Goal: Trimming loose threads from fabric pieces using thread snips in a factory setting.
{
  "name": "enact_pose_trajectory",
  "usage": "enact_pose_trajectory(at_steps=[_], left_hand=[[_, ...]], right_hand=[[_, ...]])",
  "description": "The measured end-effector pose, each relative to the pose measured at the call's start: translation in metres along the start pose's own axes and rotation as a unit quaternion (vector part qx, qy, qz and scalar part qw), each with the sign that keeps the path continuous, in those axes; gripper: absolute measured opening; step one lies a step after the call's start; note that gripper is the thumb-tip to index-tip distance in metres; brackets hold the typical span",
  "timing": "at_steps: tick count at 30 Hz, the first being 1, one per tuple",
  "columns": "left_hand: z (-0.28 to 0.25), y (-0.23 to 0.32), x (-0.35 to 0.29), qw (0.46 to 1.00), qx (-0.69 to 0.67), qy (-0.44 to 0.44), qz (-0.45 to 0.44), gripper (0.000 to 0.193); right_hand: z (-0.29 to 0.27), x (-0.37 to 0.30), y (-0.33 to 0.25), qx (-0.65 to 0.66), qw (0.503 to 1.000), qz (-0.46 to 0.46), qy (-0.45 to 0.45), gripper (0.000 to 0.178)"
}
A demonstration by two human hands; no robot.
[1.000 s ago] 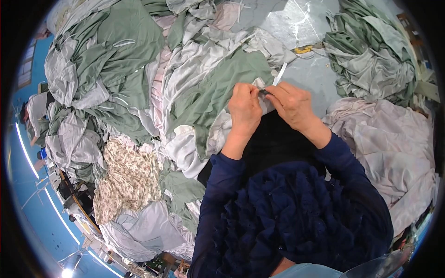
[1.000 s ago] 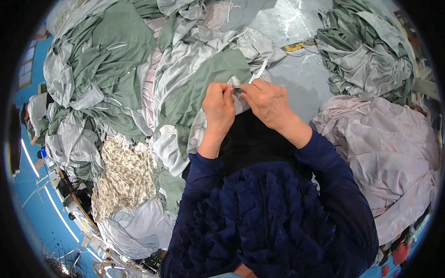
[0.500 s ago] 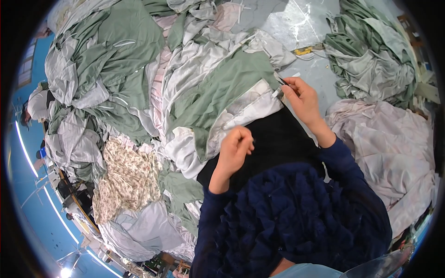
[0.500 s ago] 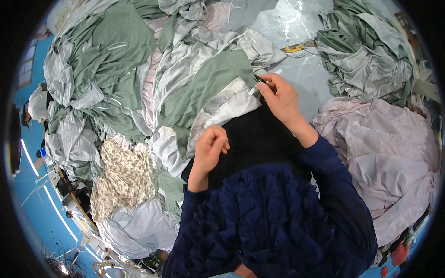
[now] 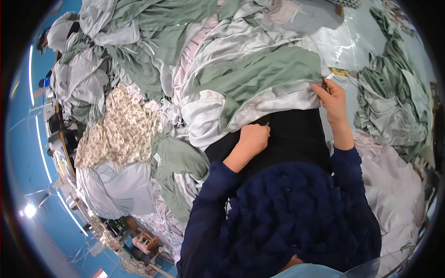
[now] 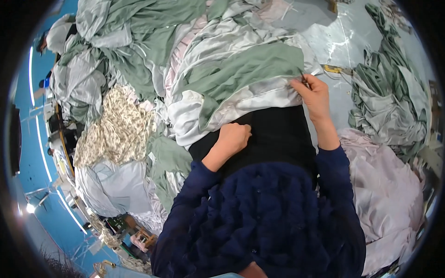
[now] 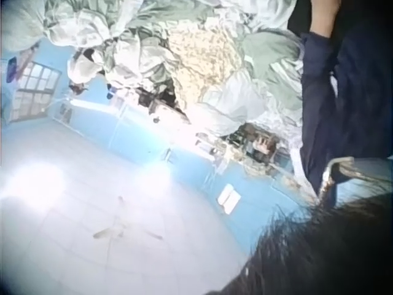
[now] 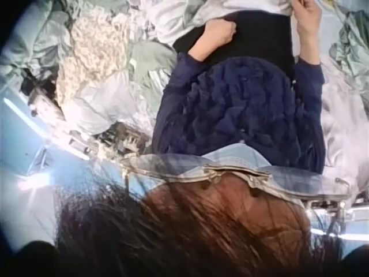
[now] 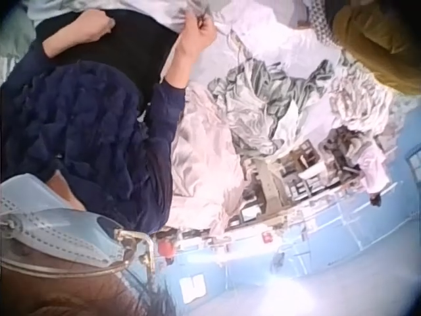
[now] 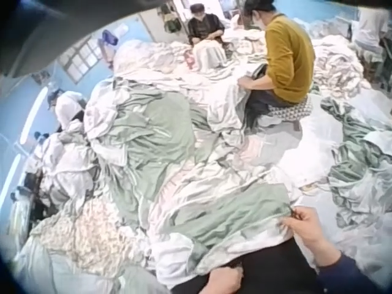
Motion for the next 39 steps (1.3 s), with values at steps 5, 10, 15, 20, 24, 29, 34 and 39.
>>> enact_pose_trajectory(at_steps=[5, 10, 15, 20, 24, 29, 34, 39], left_hand=[[-0.062, 0.012, -0.040, 0.895, -0.082, 0.428, 0.091, 0.024], [-0.070, -0.040, -0.040, 0.927, -0.081, 0.365, -0.027, 0.037], [-0.070, -0.080, -0.042, 0.939, -0.229, 0.255, -0.034, 0.017], [-0.081, -0.089, -0.039, 0.904, -0.371, 0.210, 0.001, 0.017], [-0.090, -0.082, -0.035, 0.873, -0.459, 0.166, -0.008, 0.019], [-0.092, -0.076, -0.032, 0.869, -0.469, 0.158, -0.021, 0.020], [-0.099, -0.068, -0.036, 0.881, -0.434, 0.190, -0.017, 0.018], [-0.116, -0.034, -0.065, 0.887, -0.145, 0.417, 0.135, 0.008]], right_hand=[[-0.010, -0.005, -0.009, 0.007, 0.999, -0.015, 0.032, 0.007], [-0.026, -0.002, -0.013, 0.018, 0.997, -0.050, 0.064, 0.007], [-0.071, -0.002, -0.037, 0.007, 0.988, -0.124, 0.096, 0.008], [-0.105, -0.002, -0.062, 0.024, 0.977, -0.131, 0.168, 0.005], [-0.141, 0.022, -0.038, 0.047, 0.979, -0.097, 0.174, 0.010], [-0.149, 0.047, -0.019, 0.042, 0.974, -0.073, 0.210, 0.009], [-0.133, 0.046, -0.025, 0.045, 0.971, -0.073, 0.223, 0.006], [-0.157, 0.042, -0.022, 0.184, 0.960, -0.196, 0.075, 0.013]])
Point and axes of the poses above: each hand's wrist, its own x-axis towards the middle knuckle, its own z-axis out of the palm, y = z × x, the point moved 3 cm from there along x, towards the middle knuckle, and after that the axes turned 5 degrees about -x, right-handed, at the moved point
